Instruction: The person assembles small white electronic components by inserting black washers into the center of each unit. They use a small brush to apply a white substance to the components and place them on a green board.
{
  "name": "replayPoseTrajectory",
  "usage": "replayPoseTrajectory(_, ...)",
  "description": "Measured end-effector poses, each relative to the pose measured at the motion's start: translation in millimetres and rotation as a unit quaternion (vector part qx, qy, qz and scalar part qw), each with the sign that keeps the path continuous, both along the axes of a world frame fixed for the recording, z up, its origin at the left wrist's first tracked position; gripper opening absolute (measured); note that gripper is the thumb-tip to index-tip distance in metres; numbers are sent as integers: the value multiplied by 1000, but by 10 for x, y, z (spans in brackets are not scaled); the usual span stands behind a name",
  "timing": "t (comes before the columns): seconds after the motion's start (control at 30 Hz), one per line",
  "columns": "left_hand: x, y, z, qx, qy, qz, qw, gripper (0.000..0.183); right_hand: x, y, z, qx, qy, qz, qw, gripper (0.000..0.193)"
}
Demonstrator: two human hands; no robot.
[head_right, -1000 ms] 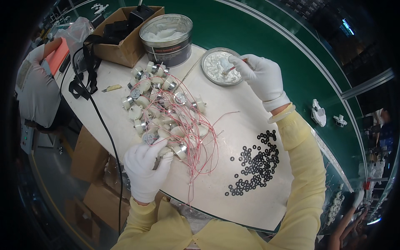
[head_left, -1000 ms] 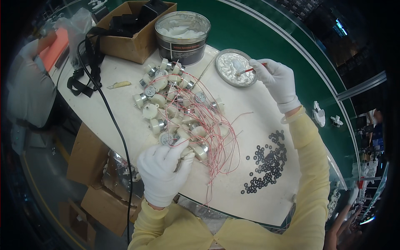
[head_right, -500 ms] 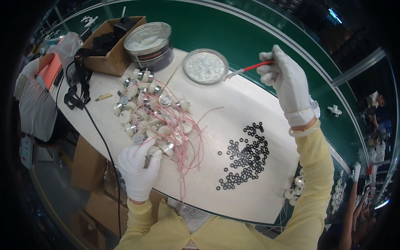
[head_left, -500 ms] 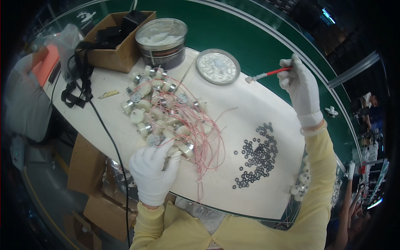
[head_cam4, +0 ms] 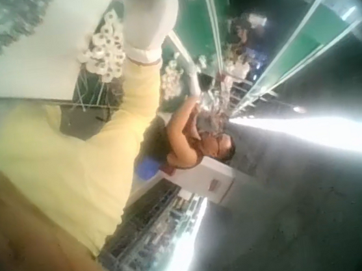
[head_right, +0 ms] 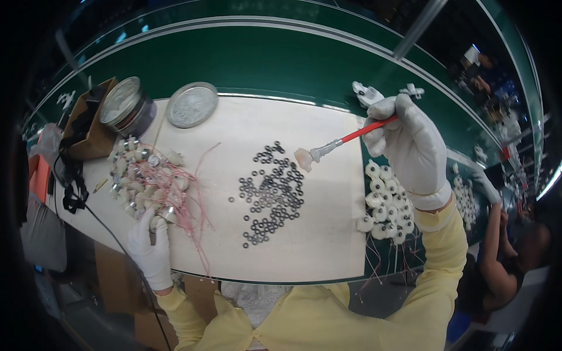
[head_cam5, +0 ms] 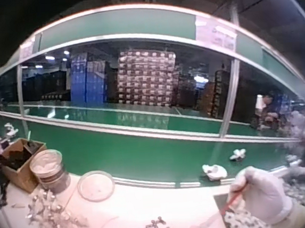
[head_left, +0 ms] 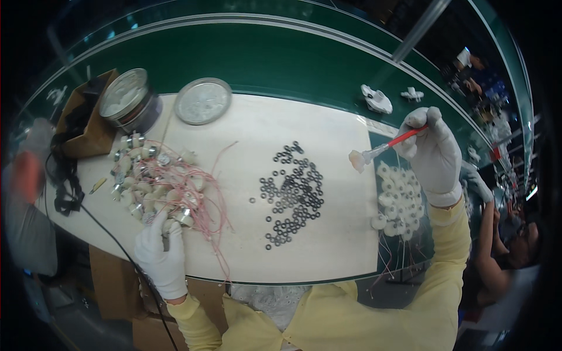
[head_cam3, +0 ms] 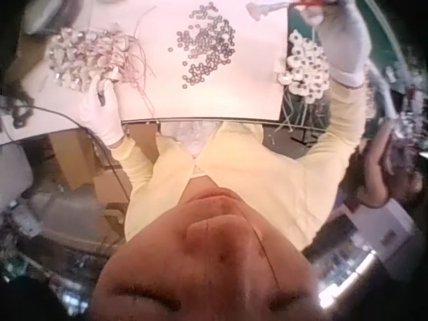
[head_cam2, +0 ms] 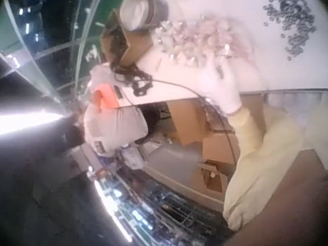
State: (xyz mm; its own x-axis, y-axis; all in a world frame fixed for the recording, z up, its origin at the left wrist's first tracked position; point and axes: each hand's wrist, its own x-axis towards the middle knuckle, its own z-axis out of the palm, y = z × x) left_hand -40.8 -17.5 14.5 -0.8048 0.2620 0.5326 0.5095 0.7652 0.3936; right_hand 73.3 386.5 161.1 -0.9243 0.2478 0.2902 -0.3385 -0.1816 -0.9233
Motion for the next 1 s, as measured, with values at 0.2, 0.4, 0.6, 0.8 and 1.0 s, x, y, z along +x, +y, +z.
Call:
replayPoseTrajectory(0.2, 42, -22, -26, 27, -30, -32, 999, 33, 892, 467, -16, 207, -59, -215, 952, 38)
replayPoseTrajectory(0.4, 18, -54, -181, 33, -31, -18, 999, 34, 1294, 810, -456, 215, -197, -326, 899, 37)
replayPoseTrajectory(0.6, 13, -86, -192, 28, -69, -1, 997, 34, 1127, 783, -691, 249, -214, -308, 893, 36)
replayPoseTrajectory(0.8, 58, -83, -160, 39, -111, 11, 993, 36, 1023, 843, -758, 241, -230, -324, 885, 34)
replayPoseTrajectory(1.0, 51, -117, -202, 106, -165, -8, 981, 40, 1025, 825, -731, 268, -242, -317, 877, 34)
